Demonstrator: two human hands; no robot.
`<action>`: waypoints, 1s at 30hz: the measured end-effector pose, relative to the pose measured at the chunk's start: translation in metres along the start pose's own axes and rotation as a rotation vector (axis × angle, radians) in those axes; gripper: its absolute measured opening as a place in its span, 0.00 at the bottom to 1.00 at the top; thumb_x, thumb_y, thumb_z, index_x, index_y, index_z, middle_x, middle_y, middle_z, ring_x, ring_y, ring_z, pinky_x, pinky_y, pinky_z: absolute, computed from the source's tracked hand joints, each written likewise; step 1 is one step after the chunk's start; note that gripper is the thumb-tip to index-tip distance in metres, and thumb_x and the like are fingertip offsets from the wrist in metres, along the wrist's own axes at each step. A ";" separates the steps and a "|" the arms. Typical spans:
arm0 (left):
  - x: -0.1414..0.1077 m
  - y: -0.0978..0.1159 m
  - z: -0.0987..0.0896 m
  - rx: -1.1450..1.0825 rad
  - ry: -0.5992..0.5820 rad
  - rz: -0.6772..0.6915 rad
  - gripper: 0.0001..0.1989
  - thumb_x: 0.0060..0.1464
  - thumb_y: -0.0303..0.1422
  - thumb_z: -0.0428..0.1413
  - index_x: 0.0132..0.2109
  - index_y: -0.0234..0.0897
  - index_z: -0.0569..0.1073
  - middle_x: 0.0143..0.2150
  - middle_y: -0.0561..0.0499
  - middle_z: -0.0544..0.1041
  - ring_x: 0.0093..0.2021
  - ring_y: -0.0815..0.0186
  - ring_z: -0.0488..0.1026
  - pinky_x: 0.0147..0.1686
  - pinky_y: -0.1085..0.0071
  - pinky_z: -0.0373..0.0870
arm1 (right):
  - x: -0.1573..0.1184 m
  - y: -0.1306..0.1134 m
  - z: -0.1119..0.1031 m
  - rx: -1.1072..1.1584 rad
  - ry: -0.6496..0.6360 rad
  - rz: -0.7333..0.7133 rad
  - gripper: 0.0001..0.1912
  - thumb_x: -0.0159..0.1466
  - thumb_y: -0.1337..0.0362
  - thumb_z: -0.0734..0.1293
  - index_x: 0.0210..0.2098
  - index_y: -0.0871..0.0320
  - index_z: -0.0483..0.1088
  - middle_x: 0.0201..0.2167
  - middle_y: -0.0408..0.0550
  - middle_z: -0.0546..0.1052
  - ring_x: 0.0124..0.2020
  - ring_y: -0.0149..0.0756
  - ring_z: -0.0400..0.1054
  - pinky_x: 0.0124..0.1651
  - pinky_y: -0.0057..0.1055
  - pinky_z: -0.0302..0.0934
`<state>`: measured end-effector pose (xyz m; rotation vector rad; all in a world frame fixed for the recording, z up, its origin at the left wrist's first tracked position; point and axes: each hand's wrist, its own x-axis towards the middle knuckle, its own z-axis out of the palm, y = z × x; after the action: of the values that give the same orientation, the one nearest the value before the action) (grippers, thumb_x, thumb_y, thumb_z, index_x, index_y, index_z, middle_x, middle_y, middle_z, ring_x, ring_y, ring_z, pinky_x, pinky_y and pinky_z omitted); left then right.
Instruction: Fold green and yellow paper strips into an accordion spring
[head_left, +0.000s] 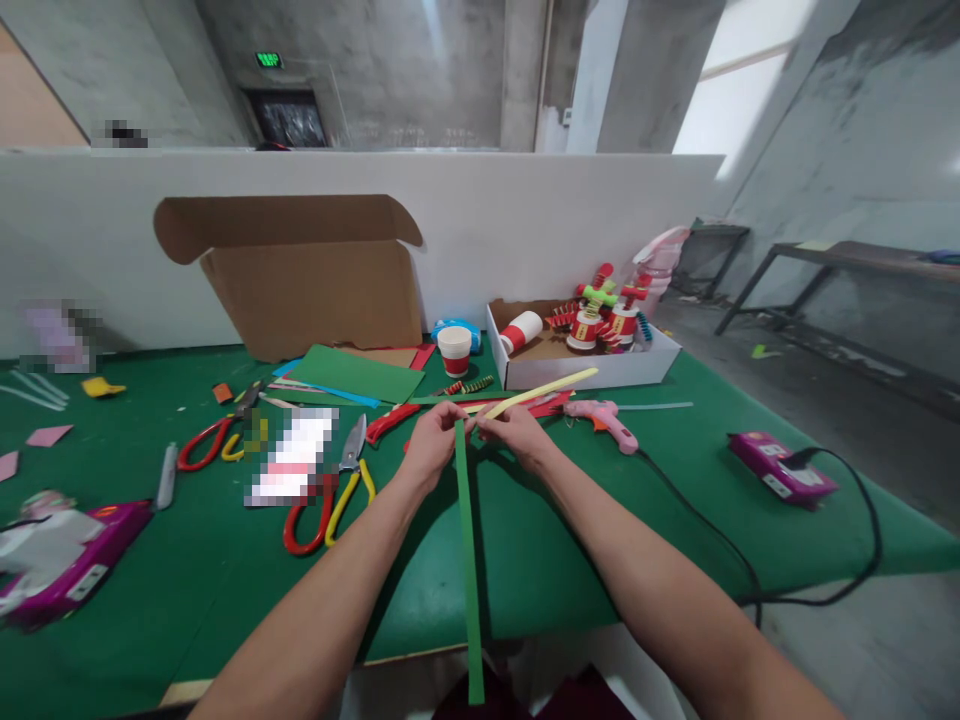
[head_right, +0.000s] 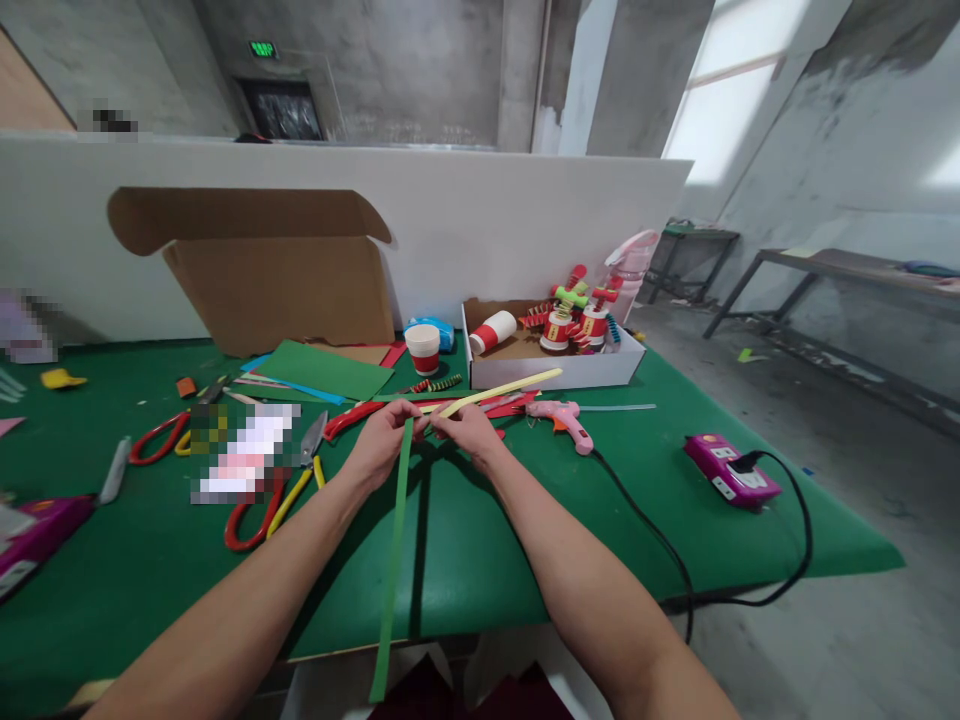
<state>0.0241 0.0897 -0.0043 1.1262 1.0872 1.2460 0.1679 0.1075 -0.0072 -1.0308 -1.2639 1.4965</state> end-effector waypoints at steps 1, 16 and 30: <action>0.000 0.000 0.000 -0.013 0.003 -0.006 0.22 0.30 0.41 0.69 0.27 0.35 0.68 0.20 0.58 0.70 0.20 0.74 0.63 0.23 0.77 0.59 | 0.000 -0.001 0.000 0.031 -0.017 0.029 0.10 0.49 0.62 0.73 0.26 0.62 0.73 0.21 0.43 0.73 0.22 0.25 0.63 0.29 0.25 0.57; 0.000 -0.005 0.004 0.079 0.144 0.053 0.19 0.33 0.42 0.66 0.27 0.36 0.68 0.20 0.58 0.69 0.22 0.72 0.65 0.23 0.75 0.61 | -0.007 -0.002 0.010 0.130 0.040 0.207 0.10 0.48 0.70 0.75 0.29 0.61 0.72 0.23 0.40 0.74 0.20 0.23 0.66 0.32 0.26 0.67; 0.004 0.007 -0.011 0.031 0.155 -0.074 0.20 0.39 0.45 0.64 0.23 0.37 0.64 0.17 0.58 0.66 0.16 0.74 0.62 0.17 0.77 0.59 | -0.004 0.002 0.002 0.095 -0.072 0.250 0.07 0.49 0.70 0.74 0.26 0.62 0.73 0.23 0.45 0.76 0.24 0.28 0.69 0.32 0.27 0.68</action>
<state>0.0129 0.0945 0.0011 1.0163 1.2569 1.2783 0.1670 0.1035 -0.0091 -1.1123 -1.1324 1.7802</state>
